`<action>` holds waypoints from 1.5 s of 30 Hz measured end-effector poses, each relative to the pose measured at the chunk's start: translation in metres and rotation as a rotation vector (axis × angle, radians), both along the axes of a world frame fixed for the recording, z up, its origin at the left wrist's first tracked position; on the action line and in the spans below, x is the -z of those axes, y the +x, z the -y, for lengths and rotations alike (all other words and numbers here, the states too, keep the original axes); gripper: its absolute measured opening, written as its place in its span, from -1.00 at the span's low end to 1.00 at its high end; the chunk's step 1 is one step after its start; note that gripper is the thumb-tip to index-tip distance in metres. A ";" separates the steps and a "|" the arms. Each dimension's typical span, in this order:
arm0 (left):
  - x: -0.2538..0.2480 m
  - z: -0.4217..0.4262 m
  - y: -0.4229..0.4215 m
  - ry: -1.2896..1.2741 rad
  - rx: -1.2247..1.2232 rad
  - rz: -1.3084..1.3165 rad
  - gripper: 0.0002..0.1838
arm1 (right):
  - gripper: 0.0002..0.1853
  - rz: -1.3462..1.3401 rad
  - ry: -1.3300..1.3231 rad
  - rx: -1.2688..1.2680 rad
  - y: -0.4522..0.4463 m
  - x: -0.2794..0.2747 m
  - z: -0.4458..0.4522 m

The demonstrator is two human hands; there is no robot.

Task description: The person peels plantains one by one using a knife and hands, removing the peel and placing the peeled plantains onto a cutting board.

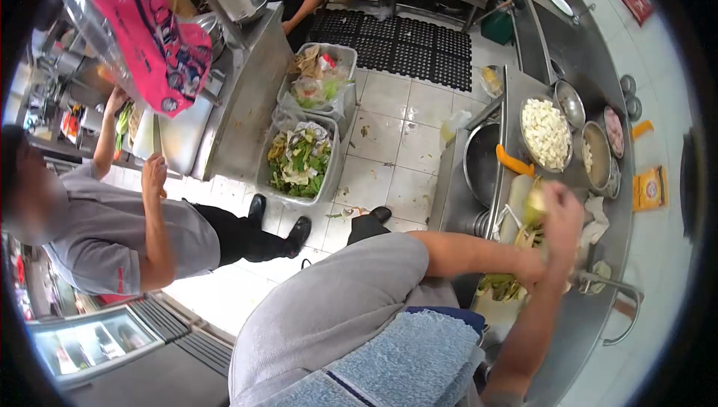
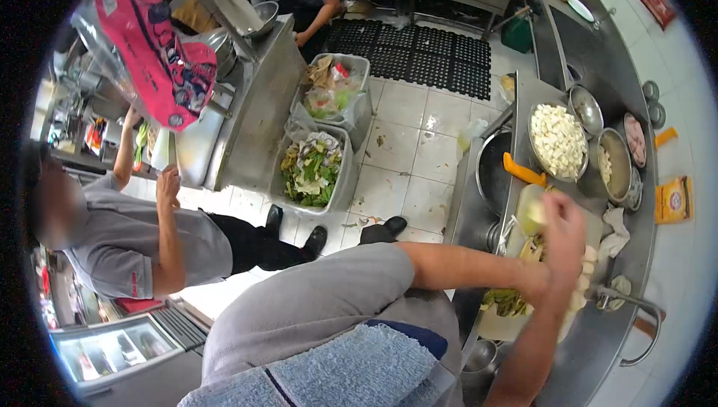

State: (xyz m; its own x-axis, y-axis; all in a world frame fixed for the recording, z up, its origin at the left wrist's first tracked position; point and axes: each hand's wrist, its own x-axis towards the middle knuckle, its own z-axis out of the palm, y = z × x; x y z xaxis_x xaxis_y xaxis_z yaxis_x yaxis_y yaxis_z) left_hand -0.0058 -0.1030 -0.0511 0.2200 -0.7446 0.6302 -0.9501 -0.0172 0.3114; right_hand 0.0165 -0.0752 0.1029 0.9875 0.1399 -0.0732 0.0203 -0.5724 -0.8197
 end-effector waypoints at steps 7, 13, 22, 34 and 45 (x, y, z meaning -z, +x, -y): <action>-0.013 -0.010 0.015 -0.004 0.094 -0.167 -0.49 | -0.56 -0.039 -0.098 -0.518 0.013 -0.015 -0.192; -0.046 -0.025 0.033 0.096 0.317 -0.413 -0.48 | -0.47 0.100 0.131 -0.007 -0.003 -0.035 -0.048; -0.055 0.006 0.086 0.462 0.754 -0.511 -0.55 | -0.54 0.217 0.013 0.970 -0.173 0.017 0.080; -0.058 0.011 0.088 0.500 0.891 -0.548 -0.60 | -0.70 0.329 0.661 1.537 -0.118 0.089 -0.056; -0.032 0.030 0.099 0.497 0.797 -0.611 -0.53 | -0.78 0.637 0.172 1.746 -0.070 0.112 -0.048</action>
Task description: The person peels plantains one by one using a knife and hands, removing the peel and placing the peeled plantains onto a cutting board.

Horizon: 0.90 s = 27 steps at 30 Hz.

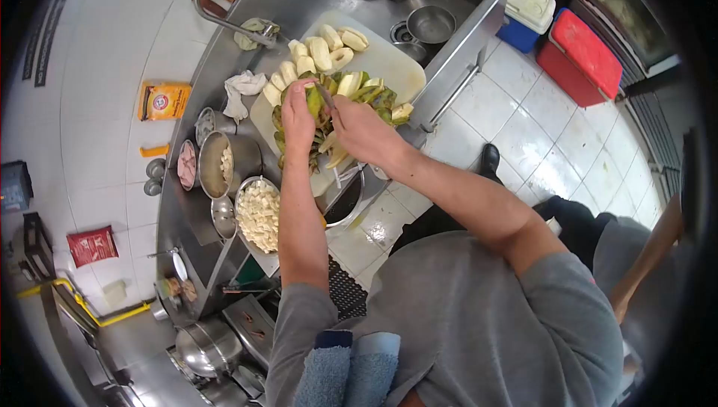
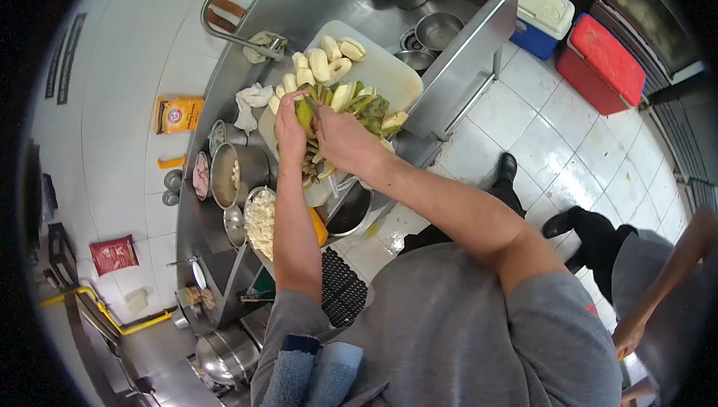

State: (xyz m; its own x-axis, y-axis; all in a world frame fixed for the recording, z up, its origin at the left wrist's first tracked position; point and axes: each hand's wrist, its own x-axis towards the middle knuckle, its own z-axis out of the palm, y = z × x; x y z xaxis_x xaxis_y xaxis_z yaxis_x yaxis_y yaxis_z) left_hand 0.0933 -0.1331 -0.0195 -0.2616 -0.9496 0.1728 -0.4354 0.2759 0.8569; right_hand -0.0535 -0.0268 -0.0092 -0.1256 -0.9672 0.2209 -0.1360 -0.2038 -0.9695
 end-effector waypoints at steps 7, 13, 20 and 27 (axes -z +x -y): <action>0.001 0.004 -0.001 -0.014 0.002 0.014 -0.51 | -0.82 -0.039 0.090 -0.006 0.008 -0.002 -0.003; -0.005 -0.002 -0.005 0.009 0.006 0.032 -0.52 | -0.83 -0.092 0.063 0.007 0.006 -0.004 -0.007; -0.006 -0.001 -0.004 -0.008 0.003 0.021 -0.53 | -0.85 -0.091 0.063 0.027 0.015 0.002 -0.008; -0.010 -0.005 -0.006 -0.046 0.031 0.032 -0.54 | -0.86 -0.088 0.080 0.036 0.019 0.009 -0.006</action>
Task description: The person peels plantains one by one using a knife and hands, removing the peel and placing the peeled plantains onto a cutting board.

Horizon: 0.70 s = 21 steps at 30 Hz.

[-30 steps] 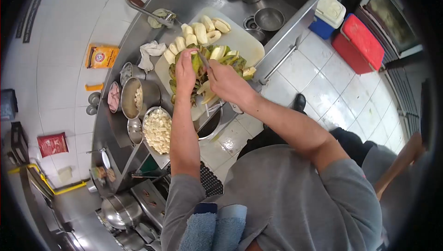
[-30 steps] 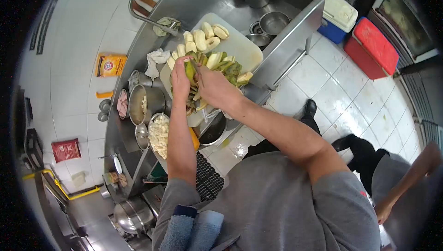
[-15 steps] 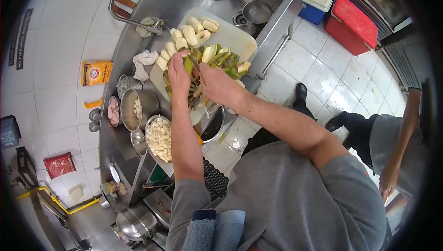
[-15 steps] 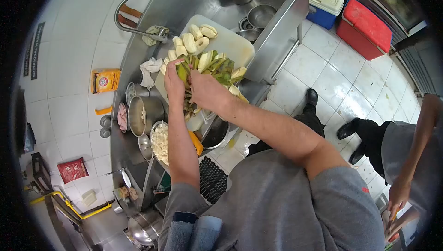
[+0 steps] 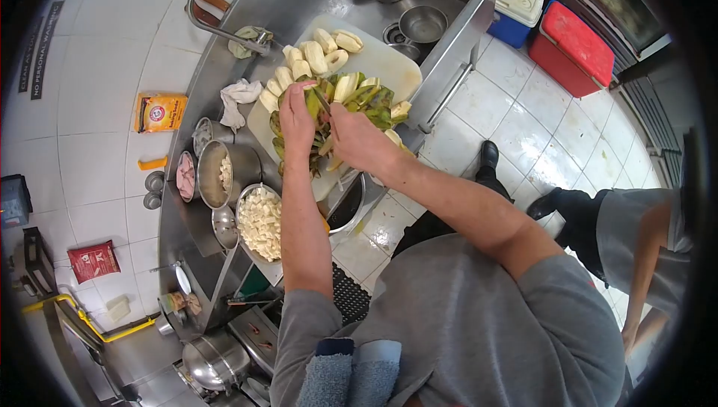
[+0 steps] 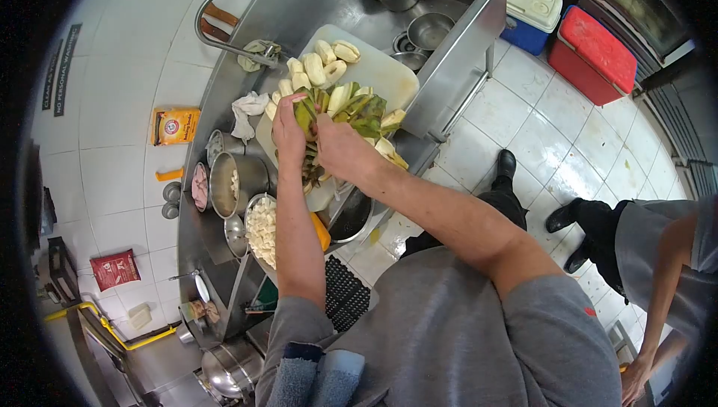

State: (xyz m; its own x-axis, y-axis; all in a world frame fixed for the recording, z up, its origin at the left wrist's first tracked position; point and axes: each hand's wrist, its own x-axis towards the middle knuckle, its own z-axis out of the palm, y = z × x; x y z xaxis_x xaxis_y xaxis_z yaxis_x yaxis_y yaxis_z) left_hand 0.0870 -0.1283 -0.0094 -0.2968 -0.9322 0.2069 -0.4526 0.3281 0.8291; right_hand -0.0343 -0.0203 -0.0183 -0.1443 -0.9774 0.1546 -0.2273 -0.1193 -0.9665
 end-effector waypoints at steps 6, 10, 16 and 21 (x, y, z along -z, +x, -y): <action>-0.003 -0.003 -0.005 -0.016 -0.019 0.001 -0.54 | -0.87 0.040 -0.021 0.006 0.001 0.003 0.001; 0.003 0.004 0.000 0.043 0.007 -0.055 -0.54 | -0.88 -0.025 -0.026 -0.019 0.005 0.008 -0.006; 0.001 0.002 -0.002 0.060 -0.012 -0.071 -0.53 | -0.80 -0.037 0.010 -0.058 0.005 0.011 -0.003; -0.001 0.001 -0.002 0.103 0.004 -0.077 -0.51 | -0.81 -0.033 0.060 -0.096 0.003 0.011 -0.006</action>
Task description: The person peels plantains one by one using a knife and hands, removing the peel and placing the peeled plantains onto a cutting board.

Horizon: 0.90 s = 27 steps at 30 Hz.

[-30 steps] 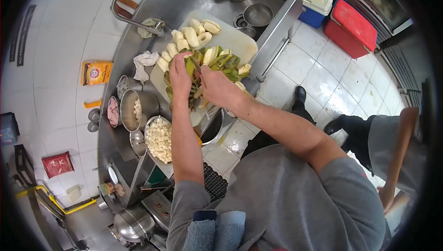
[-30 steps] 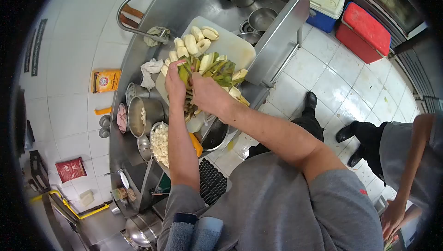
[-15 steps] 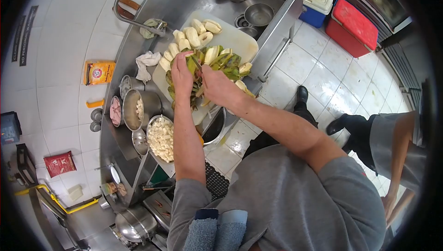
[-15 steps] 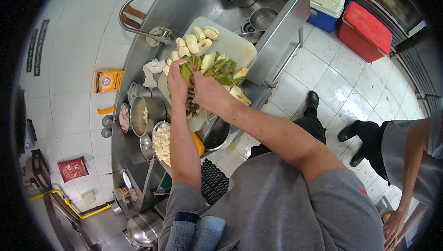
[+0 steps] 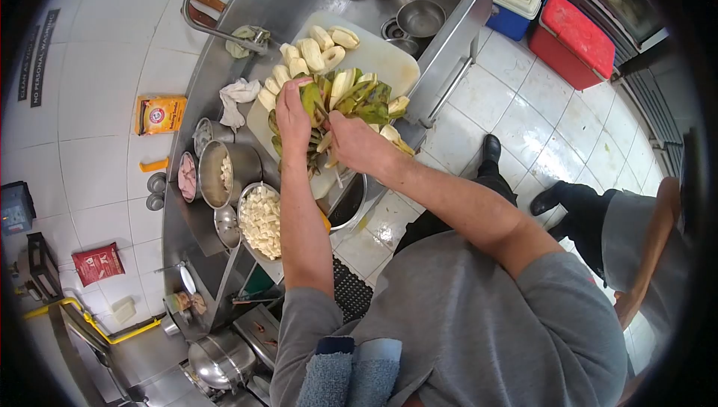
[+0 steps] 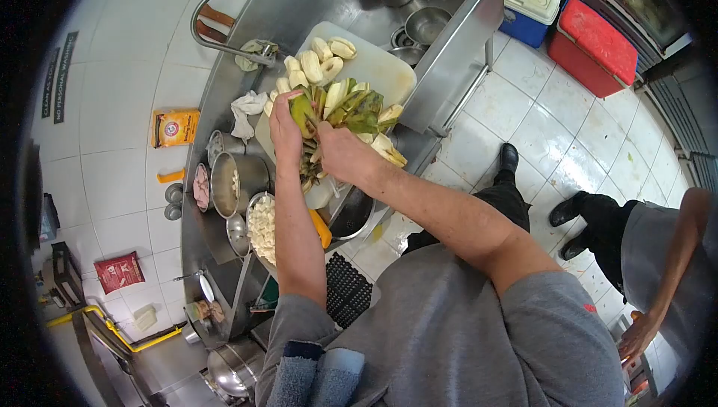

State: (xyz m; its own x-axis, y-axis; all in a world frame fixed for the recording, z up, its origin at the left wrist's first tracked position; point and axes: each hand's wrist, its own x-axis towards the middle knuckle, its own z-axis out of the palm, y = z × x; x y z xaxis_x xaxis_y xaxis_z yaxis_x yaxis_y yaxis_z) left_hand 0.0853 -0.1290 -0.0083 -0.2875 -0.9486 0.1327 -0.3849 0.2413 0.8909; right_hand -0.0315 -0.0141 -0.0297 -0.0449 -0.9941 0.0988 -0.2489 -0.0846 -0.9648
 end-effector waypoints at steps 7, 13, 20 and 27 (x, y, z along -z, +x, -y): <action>0.006 0.007 0.005 -0.047 0.010 0.052 -0.49 | -0.84 -0.070 0.020 -0.044 0.003 0.009 -0.004; 0.006 0.007 0.004 -0.083 0.015 0.075 -0.50 | -0.84 -0.127 0.043 -0.065 0.001 0.009 -0.005; 0.002 0.006 0.001 -0.024 0.006 0.042 -0.51 | -0.69 -0.198 0.036 -0.107 0.001 0.010 -0.006; -0.002 0.002 -0.002 0.028 -0.006 0.029 -0.51 | -0.77 -0.270 0.136 -0.244 -0.008 -0.003 -0.010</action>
